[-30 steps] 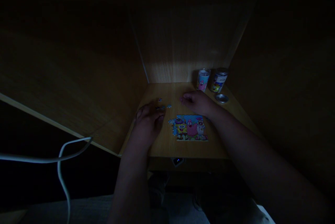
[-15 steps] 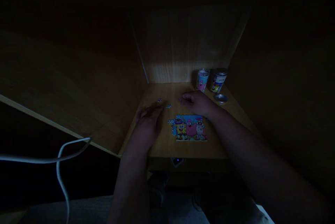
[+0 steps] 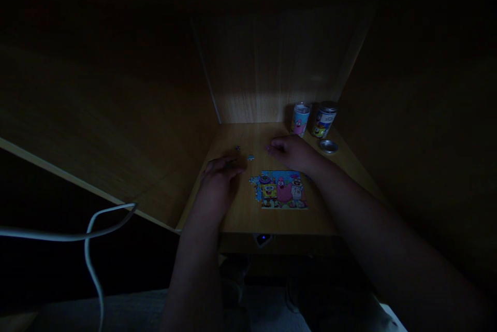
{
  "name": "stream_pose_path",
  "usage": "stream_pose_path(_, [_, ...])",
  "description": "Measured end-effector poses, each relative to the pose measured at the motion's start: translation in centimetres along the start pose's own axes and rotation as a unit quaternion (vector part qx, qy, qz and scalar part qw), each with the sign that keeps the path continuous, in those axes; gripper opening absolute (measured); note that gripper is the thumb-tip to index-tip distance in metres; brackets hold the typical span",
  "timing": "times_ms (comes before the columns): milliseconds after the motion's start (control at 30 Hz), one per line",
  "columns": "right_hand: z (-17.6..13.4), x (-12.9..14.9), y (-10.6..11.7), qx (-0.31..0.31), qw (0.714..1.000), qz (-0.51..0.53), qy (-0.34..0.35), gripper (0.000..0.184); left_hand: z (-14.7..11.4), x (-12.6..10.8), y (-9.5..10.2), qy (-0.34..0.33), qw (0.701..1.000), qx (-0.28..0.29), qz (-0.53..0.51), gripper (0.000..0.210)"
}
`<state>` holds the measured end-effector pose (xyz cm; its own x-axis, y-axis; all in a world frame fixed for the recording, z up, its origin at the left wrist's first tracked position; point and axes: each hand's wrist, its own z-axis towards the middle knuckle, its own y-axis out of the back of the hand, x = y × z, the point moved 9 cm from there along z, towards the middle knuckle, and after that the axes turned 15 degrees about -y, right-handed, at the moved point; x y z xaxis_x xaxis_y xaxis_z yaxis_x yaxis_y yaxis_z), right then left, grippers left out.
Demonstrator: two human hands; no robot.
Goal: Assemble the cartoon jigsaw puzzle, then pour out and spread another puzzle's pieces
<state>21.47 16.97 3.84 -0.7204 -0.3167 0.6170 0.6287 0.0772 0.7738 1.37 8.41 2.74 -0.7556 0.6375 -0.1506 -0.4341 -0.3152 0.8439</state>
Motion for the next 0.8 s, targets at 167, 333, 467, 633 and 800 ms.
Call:
stream_pose_path(167, [0.0,0.0,-0.1,0.005,1.0,0.001,-0.002,0.043,0.0,0.4,0.5,0.028,0.999,-0.023,-0.031,0.017])
stream_pose_path(333, [0.0,0.1,-0.1,0.008,1.0,0.003,0.007,0.043,0.0,0.3,0.8,0.026,0.998,-0.034,-0.038,0.014])
stream_pose_path(467, [0.0,0.2,0.0,0.006,1.0,0.0,0.01,0.043,-0.2,0.3,1.1,0.013,0.998,-0.058,-0.015,0.031])
stream_pose_path(633, [0.0,0.2,0.0,0.008,1.0,-0.004,0.006,0.044,0.1,-0.1,0.2,0.004,1.0,0.005,0.008,0.037])
stream_pose_path(800, [0.0,0.3,0.0,0.003,1.0,-0.009,0.008,0.043,0.2,-0.1,0.1,0.024,0.999,0.022,-0.01,0.025])
